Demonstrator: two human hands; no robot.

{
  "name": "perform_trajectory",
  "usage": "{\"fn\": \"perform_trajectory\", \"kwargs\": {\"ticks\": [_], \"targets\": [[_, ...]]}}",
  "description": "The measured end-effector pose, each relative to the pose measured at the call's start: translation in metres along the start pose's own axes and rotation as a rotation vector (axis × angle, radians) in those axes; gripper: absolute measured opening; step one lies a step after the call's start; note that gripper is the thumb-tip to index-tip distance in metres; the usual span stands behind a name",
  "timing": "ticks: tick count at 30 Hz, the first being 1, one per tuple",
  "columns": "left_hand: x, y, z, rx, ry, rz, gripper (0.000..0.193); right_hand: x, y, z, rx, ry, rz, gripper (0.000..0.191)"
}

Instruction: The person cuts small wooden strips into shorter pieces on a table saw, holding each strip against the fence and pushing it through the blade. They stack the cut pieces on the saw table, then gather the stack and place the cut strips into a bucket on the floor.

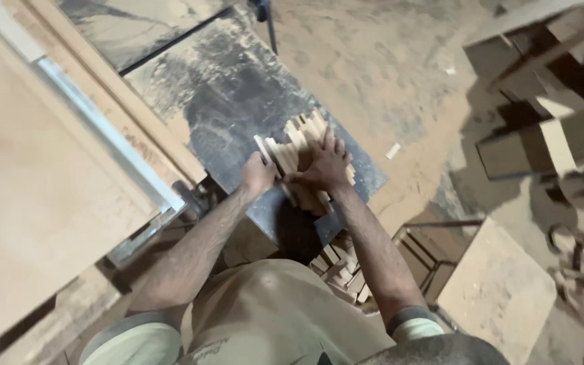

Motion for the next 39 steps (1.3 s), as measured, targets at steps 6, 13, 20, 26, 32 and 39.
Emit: {"fn": "perform_trajectory", "kwargs": {"ticks": [6,13,20,26,32,39], "targets": [[0.056,0.009,0.083,-0.037,0.402,-0.052,0.023,-0.004,-0.010,0.009,-0.065,0.024,0.062,0.134],[0.111,-0.036,0.265,0.122,0.857,-0.186,0.039,0.000,-0.018,0.012,-0.031,-0.052,0.058,0.129],[0.046,-0.087,0.257,-0.391,0.587,0.022,0.021,-0.006,-0.018,0.005,0.083,-0.045,0.041,0.133],[0.062,-0.053,0.251,-0.932,0.449,-0.207,0.036,-0.011,-0.013,-0.006,0.084,-0.065,0.057,0.141],[0.062,-0.044,0.247,-0.971,-0.037,0.129,0.095,-0.014,-0.007,-0.010,0.095,-0.064,0.065,0.138],[0.033,-0.034,0.270,-0.959,-0.054,0.198,0.104,-0.021,-0.005,-0.016,0.160,-0.120,0.006,0.138]]}}
Point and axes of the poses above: each hand's wrist, its own x-axis away from the middle knuckle, its own z-axis out of the back of the hand, y = z × x, the point moved 7 cm from there along -x, towards the middle knuckle
